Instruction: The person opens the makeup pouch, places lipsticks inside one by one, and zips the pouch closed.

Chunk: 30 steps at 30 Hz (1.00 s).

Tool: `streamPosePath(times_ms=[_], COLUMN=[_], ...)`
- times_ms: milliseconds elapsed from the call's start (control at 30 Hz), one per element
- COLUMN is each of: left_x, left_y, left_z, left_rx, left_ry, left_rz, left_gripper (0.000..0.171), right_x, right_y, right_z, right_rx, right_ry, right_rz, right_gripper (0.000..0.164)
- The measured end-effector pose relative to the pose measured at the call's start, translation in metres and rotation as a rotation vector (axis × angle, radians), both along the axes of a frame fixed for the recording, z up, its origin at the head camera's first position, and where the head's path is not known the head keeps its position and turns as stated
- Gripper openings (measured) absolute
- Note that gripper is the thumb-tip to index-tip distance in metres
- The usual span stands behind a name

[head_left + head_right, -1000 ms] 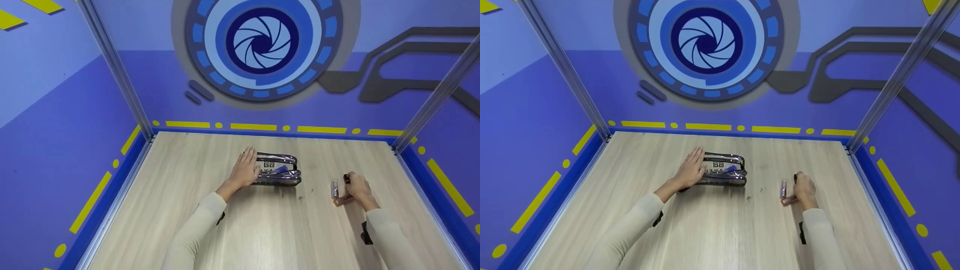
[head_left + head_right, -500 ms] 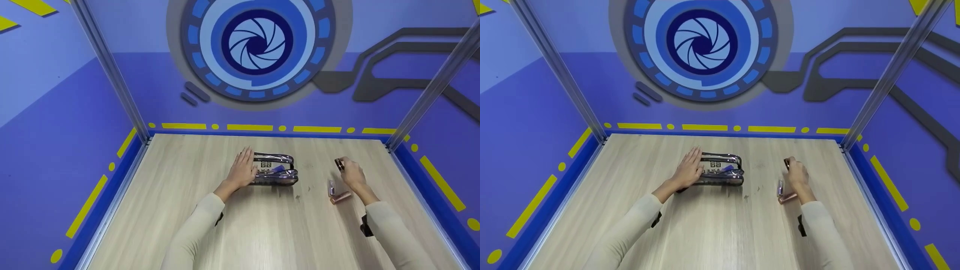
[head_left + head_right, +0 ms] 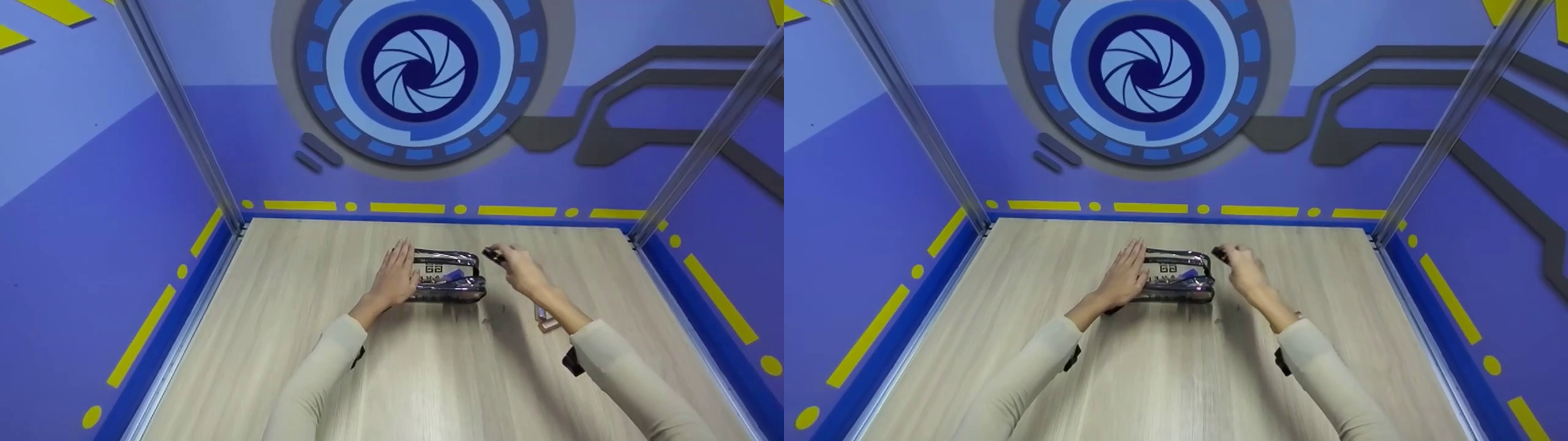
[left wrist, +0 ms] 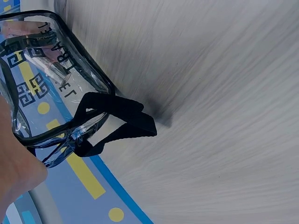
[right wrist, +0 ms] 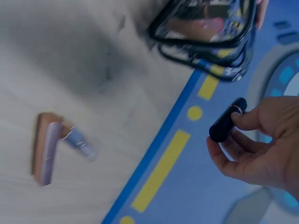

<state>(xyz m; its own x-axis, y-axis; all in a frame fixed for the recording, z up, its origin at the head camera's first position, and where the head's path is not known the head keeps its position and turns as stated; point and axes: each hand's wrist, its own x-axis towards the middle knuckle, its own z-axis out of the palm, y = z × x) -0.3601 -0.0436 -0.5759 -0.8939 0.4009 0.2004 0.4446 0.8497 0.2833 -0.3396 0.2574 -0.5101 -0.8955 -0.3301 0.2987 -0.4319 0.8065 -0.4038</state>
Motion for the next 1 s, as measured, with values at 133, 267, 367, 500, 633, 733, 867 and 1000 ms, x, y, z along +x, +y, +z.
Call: streamPosePath(times_ms=[133, 267, 367, 500, 633, 733, 867, 1000], left_x=[0.0, -0.001, -0.001, 0.0, 0.001, 0.001, 0.001, 0.0], left_y=[0.0, 0.001, 0.002, 0.004, 0.005, 0.004, 0.002, 0.0], left_z=[-0.002, -0.004, -0.004, -0.004, -0.004, -0.005, -0.004, -0.002], left_rx=[-0.006, -0.013, -0.003, 0.009, 0.001, -0.009, -0.009, -0.007], left_ry=[0.004, -0.005, -0.008, -0.016, -0.015, -0.007, -0.01, -0.011], left_rz=[-0.01, -0.004, 0.0, -0.002, 0.0, 0.001, 0.009, 0.018], left_gripper=[0.065, 0.065, 0.065, 0.065, 0.065, 0.065, 0.065, 0.065], right_x=[0.003, 0.005, 0.005, 0.003, 0.0, -0.001, 0.0, -0.001], right_y=[-0.027, -0.049, -0.062, -0.073, -0.08, -0.081, -0.077, -0.062], right_z=[0.0, -0.003, -0.007, -0.014, -0.02, -0.022, -0.019, -0.01], right_rx=[-0.024, -0.022, 0.001, 0.051, 0.052, 0.015, -0.039, -0.096], right_ry=[0.02, 0.026, 0.017, 0.035, 0.079, 0.096, 0.068, 0.063], right_rz=[0.138, 0.229, 0.247, 0.253, 0.283, 0.295, 0.272, 0.217], right_gripper=[0.044, 0.043, 0.038, 0.029, 0.024, 0.019, 0.016, 0.017])
